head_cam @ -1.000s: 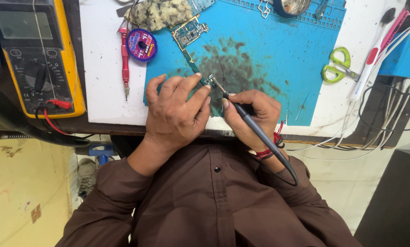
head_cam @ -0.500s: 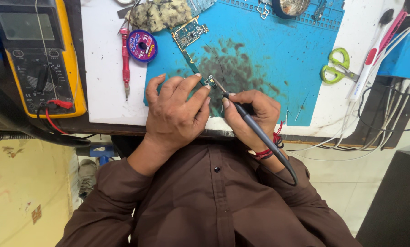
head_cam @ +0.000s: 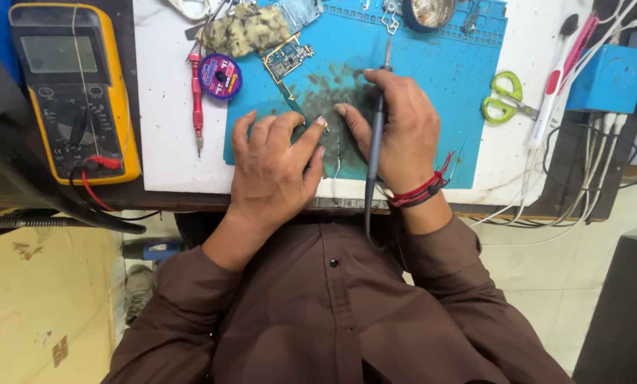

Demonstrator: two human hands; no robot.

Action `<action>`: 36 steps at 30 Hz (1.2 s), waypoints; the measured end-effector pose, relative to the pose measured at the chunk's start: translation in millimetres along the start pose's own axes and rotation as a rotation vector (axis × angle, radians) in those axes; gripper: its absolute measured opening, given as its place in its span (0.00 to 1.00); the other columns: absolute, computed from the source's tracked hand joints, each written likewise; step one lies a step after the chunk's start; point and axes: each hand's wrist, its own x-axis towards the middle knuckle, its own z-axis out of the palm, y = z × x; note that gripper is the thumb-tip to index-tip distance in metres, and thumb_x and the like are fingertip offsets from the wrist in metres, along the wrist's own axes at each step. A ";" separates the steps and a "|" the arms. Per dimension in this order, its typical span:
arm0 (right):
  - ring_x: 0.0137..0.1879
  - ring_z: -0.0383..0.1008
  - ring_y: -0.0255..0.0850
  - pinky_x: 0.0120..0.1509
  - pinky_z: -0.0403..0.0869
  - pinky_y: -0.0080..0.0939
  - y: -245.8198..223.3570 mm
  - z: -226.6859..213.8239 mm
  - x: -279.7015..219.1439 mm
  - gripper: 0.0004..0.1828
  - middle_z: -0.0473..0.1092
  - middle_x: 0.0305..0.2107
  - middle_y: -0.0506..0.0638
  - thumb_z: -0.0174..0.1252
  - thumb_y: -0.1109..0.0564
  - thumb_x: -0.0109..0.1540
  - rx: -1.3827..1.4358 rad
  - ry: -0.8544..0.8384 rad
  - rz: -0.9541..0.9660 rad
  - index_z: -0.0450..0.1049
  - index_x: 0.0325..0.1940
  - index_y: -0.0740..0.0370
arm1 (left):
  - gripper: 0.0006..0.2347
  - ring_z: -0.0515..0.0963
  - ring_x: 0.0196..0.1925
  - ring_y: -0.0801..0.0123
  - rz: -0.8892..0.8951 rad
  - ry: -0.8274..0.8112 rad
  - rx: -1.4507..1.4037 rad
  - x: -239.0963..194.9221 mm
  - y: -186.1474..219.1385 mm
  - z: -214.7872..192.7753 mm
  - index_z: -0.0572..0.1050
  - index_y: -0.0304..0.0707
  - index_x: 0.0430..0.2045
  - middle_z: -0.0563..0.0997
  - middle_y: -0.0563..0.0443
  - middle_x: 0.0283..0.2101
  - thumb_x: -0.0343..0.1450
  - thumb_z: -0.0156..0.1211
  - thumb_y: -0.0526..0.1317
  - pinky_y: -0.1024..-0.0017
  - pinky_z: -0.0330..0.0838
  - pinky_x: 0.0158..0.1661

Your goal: The person uses a soldering iron and tweezers to work on a small circuit board. They apply solder to specific points on the board, reposition the board, and use a blue bulb to blow away debris during the process.

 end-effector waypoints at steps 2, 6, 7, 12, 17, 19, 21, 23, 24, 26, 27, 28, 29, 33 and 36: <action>0.43 0.76 0.48 0.50 0.74 0.46 1.7 0.5 -0.3 0.18 0.74 0.42 0.52 0.71 0.56 0.67 -0.060 0.059 0.077 0.73 0.56 0.60 | 0.13 0.72 0.57 0.59 -0.010 0.008 -0.024 -3.9 -0.1 -0.5 0.80 0.44 0.51 0.75 0.50 0.52 0.73 0.64 0.42 0.50 0.54 0.66; 0.42 0.76 0.49 0.47 0.73 0.46 5.4 1.5 -5.3 0.23 0.73 0.39 0.54 0.73 0.54 0.64 0.010 0.093 0.050 0.71 0.57 0.62 | 0.11 0.72 0.57 0.61 -0.042 0.010 -0.030 -7.2 -2.1 -0.8 0.80 0.43 0.45 0.76 0.51 0.52 0.73 0.67 0.45 0.50 0.54 0.67; 0.42 0.76 0.50 0.47 0.73 0.47 6.7 2.3 -5.5 0.24 0.73 0.40 0.54 0.73 0.54 0.64 -0.002 0.086 0.028 0.71 0.57 0.62 | 0.12 0.72 0.57 0.60 -0.074 0.003 -0.024 -6.5 -2.0 -1.2 0.80 0.42 0.44 0.76 0.50 0.52 0.73 0.68 0.47 0.50 0.54 0.68; 0.45 0.77 0.46 0.51 0.75 0.44 12.6 9.9 -4.2 0.18 0.74 0.43 0.52 0.67 0.59 0.70 -0.043 0.138 0.133 0.71 0.62 0.59 | 0.30 0.67 0.61 0.52 -0.120 0.070 0.105 -0.2 -1.4 3.1 0.72 0.29 0.57 0.73 0.38 0.59 0.71 0.68 0.58 0.50 0.50 0.64; 0.44 0.76 0.48 0.48 0.74 0.44 14.7 7.5 -6.1 0.25 0.73 0.43 0.54 0.71 0.55 0.67 -0.030 0.121 0.066 0.68 0.62 0.61 | 0.29 0.67 0.62 0.52 -0.129 0.057 0.153 0.5 -1.1 6.1 0.70 0.30 0.61 0.73 0.39 0.63 0.74 0.68 0.54 0.52 0.52 0.63; 0.44 0.76 0.48 0.50 0.74 0.44 17.3 6.1 -7.0 0.25 0.73 0.44 0.54 0.72 0.55 0.67 -0.064 0.123 0.077 0.68 0.63 0.62 | 0.27 0.69 0.62 0.55 -0.107 0.049 0.136 0.4 -2.1 6.8 0.69 0.31 0.63 0.73 0.40 0.64 0.73 0.68 0.50 0.53 0.52 0.64; 0.44 0.76 0.45 0.52 0.75 0.44 20.6 4.4 -5.7 0.21 0.74 0.46 0.53 0.68 0.58 0.71 -0.085 0.141 0.161 0.68 0.63 0.61 | 0.27 0.70 0.62 0.56 -0.078 0.034 0.105 1.3 -1.6 7.7 0.68 0.31 0.64 0.73 0.41 0.65 0.73 0.67 0.47 0.54 0.53 0.64; 0.43 0.76 0.46 0.49 0.75 0.44 21.6 -0.1 -5.9 0.25 0.74 0.45 0.55 0.71 0.56 0.67 -0.036 0.147 0.182 0.68 0.63 0.62 | 0.28 0.71 0.62 0.57 -0.052 0.017 0.072 1.9 -2.7 5.2 0.66 0.29 0.66 0.73 0.40 0.65 0.73 0.66 0.44 0.55 0.54 0.65; 0.43 0.76 0.47 0.47 0.75 0.44 21.9 -1.3 -5.5 0.27 0.74 0.44 0.55 0.73 0.55 0.65 -0.008 0.149 0.190 0.68 0.63 0.62 | 0.28 0.71 0.62 0.57 -0.043 0.012 0.058 3.0 -3.6 4.0 0.66 0.30 0.66 0.73 0.40 0.65 0.72 0.65 0.43 0.56 0.54 0.64; 0.45 0.76 0.48 0.49 0.75 0.45 22.5 -1.3 -7.3 0.30 0.73 0.45 0.56 0.74 0.53 0.65 -0.055 0.140 0.124 0.67 0.64 0.62 | 0.28 0.70 0.63 0.58 -0.024 -0.005 0.021 5.0 -3.7 3.3 0.65 0.30 0.66 0.73 0.41 0.65 0.71 0.64 0.41 0.56 0.54 0.63; 0.46 0.76 0.49 0.50 0.75 0.45 23.6 -1.8 -9.4 0.31 0.73 0.45 0.56 0.75 0.53 0.65 -0.081 0.134 0.095 0.67 0.65 0.62 | 0.27 0.70 0.63 0.58 -0.010 -0.018 0.017 5.5 -4.1 2.8 0.65 0.30 0.67 0.73 0.41 0.66 0.71 0.63 0.40 0.56 0.54 0.63; 0.45 0.77 0.48 0.50 0.75 0.44 25.3 -2.4 -10.7 0.28 0.73 0.45 0.55 0.73 0.55 0.67 -0.078 0.143 0.129 0.67 0.64 0.62 | 0.27 0.70 0.63 0.58 0.008 -0.027 0.009 7.4 -4.4 3.0 0.65 0.29 0.67 0.73 0.40 0.66 0.72 0.62 0.38 0.56 0.54 0.63; 0.45 0.77 0.46 0.51 0.76 0.44 26.3 -2.4 -11.8 0.25 0.74 0.44 0.55 0.71 0.57 0.69 -0.075 0.152 0.163 0.67 0.64 0.62 | 0.27 0.70 0.63 0.58 0.026 -0.037 0.002 9.6 -4.2 3.5 0.64 0.29 0.67 0.73 0.40 0.66 0.72 0.61 0.37 0.56 0.54 0.63; 0.44 0.76 0.46 0.50 0.75 0.43 28.1 -3.8 -10.7 0.25 0.74 0.45 0.55 0.70 0.59 0.68 -0.031 0.165 0.160 0.67 0.66 0.62 | 0.27 0.71 0.63 0.57 0.053 -0.071 -0.024 17.1 -3.1 4.9 0.65 0.29 0.67 0.73 0.41 0.66 0.69 0.58 0.33 0.57 0.56 0.62; 0.45 0.77 0.46 0.50 0.75 0.43 30.5 -7.5 -13.7 0.24 0.74 0.45 0.56 0.69 0.60 0.68 -0.045 0.166 0.133 0.68 0.65 0.64 | 0.27 0.71 0.62 0.58 0.086 -0.079 -0.014 21.0 -3.5 9.4 0.65 0.31 0.67 0.73 0.43 0.67 0.68 0.57 0.31 0.57 0.56 0.63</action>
